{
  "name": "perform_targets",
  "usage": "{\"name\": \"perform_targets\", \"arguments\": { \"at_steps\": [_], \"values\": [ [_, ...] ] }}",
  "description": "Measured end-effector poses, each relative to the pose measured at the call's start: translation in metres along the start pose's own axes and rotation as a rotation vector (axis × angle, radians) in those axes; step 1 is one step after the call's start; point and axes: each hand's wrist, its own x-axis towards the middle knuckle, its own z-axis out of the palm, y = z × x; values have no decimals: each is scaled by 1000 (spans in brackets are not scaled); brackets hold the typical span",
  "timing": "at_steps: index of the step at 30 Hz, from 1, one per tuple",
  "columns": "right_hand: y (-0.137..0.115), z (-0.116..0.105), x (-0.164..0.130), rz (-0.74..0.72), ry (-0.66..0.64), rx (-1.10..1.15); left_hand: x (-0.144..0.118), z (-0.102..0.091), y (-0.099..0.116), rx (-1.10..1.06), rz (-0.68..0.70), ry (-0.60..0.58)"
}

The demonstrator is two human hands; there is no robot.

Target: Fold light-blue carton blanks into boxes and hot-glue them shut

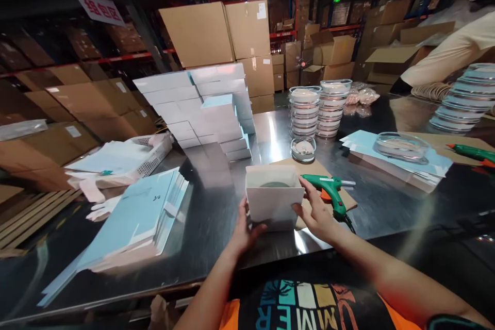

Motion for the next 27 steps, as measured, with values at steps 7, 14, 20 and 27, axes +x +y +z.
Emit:
{"name": "perform_targets", "arguments": {
  "at_steps": [7, 14, 20, 27],
  "values": [
    [-16, 36, 21, 178, 3, 212, -4, 5, 30, 124, 376, 103],
    [-21, 64, 30, 298, 168, 337, -13, 8, 15, 179, 692, 281],
    [-5, 24, 41, 310, -62, 225, -5, -12, 8, 493, 728, 99],
    [65, -68, 13, 718, -4, -547, 9, -10, 9, 416, 590, 162]
  ]
}}
